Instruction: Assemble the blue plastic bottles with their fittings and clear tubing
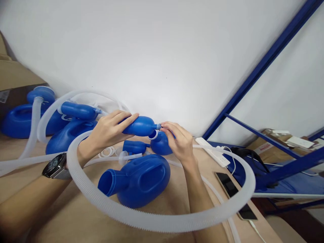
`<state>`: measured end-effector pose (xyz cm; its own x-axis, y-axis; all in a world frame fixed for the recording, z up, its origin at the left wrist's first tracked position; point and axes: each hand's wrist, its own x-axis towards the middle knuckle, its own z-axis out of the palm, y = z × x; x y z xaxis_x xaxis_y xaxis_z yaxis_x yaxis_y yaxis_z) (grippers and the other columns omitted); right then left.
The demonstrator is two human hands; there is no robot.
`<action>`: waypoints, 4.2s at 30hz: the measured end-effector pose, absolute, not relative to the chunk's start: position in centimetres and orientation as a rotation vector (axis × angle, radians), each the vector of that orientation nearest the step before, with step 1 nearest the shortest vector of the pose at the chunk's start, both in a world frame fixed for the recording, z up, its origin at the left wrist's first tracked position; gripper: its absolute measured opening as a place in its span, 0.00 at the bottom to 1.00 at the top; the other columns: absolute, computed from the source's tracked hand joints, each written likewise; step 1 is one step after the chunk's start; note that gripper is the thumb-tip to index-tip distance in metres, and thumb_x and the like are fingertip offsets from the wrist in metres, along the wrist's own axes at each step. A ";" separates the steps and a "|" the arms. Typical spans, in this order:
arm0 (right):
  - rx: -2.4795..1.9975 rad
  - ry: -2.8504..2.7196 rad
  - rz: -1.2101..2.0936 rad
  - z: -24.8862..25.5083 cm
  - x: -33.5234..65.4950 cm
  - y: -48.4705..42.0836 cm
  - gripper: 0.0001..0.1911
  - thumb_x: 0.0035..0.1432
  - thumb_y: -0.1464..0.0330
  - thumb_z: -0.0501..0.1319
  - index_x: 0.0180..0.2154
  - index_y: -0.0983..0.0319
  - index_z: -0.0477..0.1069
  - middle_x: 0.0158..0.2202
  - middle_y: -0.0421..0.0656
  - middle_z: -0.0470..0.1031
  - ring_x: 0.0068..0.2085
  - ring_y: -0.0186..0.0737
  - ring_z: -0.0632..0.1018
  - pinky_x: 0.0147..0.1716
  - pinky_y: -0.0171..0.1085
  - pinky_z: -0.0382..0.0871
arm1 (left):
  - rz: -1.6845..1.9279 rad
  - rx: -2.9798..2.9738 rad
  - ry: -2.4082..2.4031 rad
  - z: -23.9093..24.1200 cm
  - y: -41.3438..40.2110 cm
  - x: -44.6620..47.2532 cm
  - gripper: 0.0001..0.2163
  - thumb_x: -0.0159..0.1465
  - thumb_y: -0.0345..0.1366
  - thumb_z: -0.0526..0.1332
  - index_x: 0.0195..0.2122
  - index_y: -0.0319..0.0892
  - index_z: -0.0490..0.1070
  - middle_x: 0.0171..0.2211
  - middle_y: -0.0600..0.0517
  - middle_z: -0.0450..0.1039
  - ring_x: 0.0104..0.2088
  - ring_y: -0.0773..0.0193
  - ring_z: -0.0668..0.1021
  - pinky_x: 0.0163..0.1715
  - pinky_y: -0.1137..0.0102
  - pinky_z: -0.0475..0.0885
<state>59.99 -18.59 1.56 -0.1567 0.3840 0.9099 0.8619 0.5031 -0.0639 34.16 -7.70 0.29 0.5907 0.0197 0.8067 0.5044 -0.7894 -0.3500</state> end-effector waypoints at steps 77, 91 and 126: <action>-1.438 -1.376 -0.024 2.1 60.0 -18.3 0.27 0.34 0.51 0.78 0.20 0.59 0.65 0.16 0.30 0.56 0.22 0.29 0.56 0.21 0.33 0.49 | -1.545 -2.746 -0.746 0.6 -10.6 36.4 0.30 0.54 0.56 0.78 0.52 0.41 0.82 0.46 0.46 0.80 0.43 0.52 0.83 0.44 0.61 0.81; -1.469 -1.723 0.325 5.0 67.3 -22.0 0.32 0.51 0.42 0.72 0.48 0.59 0.81 0.39 0.45 0.79 0.38 0.44 0.80 0.33 0.38 0.76 | -1.415 -2.684 -0.649 2.1 -12.3 35.4 0.28 0.62 0.46 0.73 0.60 0.45 0.69 0.55 0.44 0.71 0.50 0.50 0.81 0.48 0.57 0.81; -1.155 -1.884 0.373 2.6 58.9 -19.4 0.43 0.53 0.44 0.75 0.64 0.57 0.76 0.63 0.49 0.80 0.60 0.60 0.82 0.55 0.49 0.80 | -2.250 -2.733 -1.376 1.1 -10.8 36.8 0.24 0.76 0.50 0.48 0.45 0.41 0.79 0.43 0.46 0.84 0.47 0.52 0.83 0.46 0.63 0.79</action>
